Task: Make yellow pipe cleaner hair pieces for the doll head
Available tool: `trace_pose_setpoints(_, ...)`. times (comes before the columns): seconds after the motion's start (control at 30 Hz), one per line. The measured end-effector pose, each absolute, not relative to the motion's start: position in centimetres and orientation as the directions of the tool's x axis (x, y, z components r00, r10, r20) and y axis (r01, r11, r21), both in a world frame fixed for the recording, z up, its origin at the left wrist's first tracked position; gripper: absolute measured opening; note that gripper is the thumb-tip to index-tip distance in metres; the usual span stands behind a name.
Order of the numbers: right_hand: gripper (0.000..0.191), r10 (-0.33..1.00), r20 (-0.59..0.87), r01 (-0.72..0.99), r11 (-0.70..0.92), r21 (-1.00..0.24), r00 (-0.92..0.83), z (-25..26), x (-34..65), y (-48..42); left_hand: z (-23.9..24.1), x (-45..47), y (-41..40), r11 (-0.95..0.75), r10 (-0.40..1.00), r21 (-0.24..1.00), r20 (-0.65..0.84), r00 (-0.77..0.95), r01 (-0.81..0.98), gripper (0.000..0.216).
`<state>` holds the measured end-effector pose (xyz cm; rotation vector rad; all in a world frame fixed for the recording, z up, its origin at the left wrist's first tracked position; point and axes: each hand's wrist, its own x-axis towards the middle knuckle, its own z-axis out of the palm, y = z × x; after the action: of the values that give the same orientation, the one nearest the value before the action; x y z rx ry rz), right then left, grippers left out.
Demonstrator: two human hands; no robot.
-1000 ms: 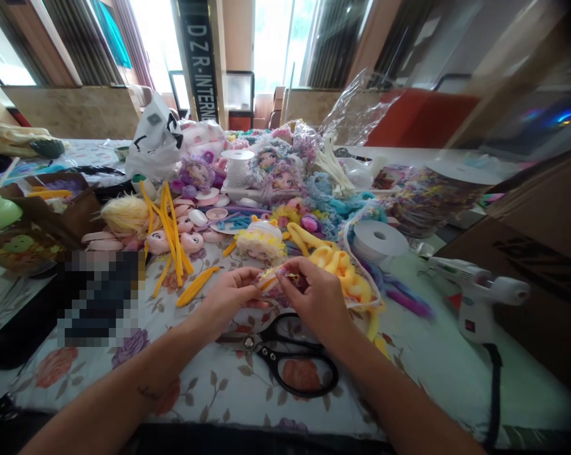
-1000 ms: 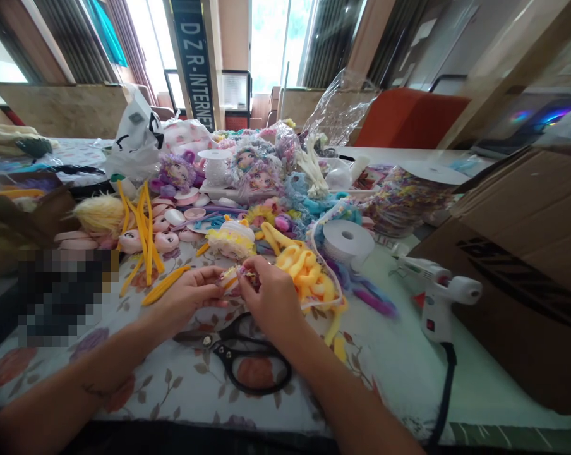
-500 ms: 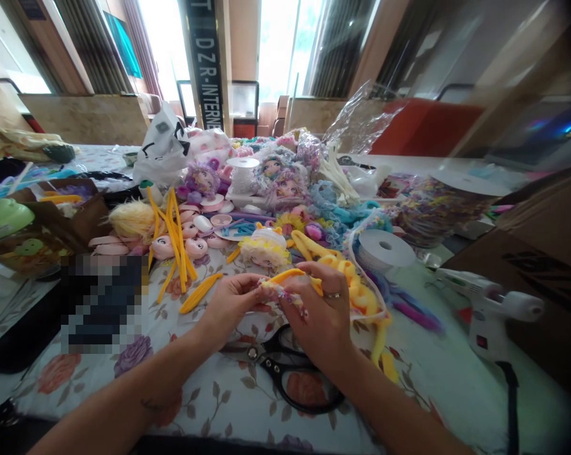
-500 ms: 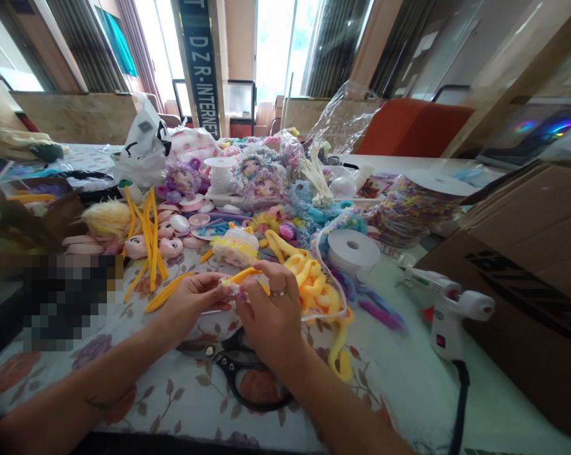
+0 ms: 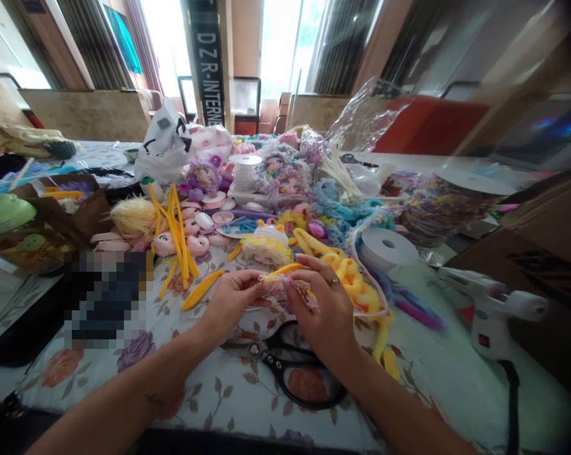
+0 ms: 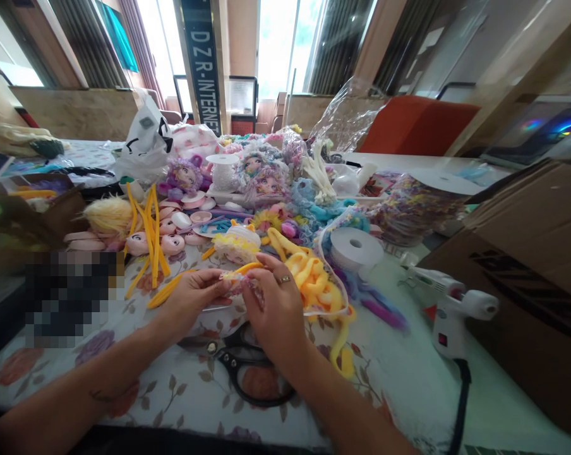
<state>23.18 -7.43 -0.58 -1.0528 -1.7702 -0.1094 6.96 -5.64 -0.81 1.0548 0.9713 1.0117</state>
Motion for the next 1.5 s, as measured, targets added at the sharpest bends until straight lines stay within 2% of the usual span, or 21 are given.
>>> trace_pose_setpoints(0.27,0.001,0.634,0.773,0.682,0.574,-0.454,-0.019,-0.19,23.17,-7.13,-0.86,7.05,-5.71,0.191,0.958,0.97,-0.151,0.243,-0.15,0.032)
trace_pose_setpoints(0.67,0.002,0.622,0.779,0.711,0.582,-0.394,-0.077,-0.69,23.2,-7.31,-0.89,7.01,-5.82,0.173,0.966,0.976,-0.141,0.216,-0.136,0.026)
trace_pose_setpoints(1.13,0.002,0.644,0.761,0.72,0.563,-0.406,-0.075,-0.69,22.92,-7.57,-1.26,6.92,-5.74,0.189,0.961,0.97,-0.15,0.231,-0.156,0.027)
trace_pose_setpoints(1.3,0.003,0.637,0.766,0.721,0.568,-0.397,-0.081,-0.76,22.97,-7.56,-0.99,6.83,-5.82,0.143,0.963,0.988,-0.128,0.239,-0.05,0.03)
trace_pose_setpoints(1.5,0.005,0.656,0.748,0.701,0.581,-0.414,-0.102,-1.05,22.98,-7.61,-0.56,6.55,-5.81,-0.049,0.966,0.987,0.008,0.258,0.153,0.032)
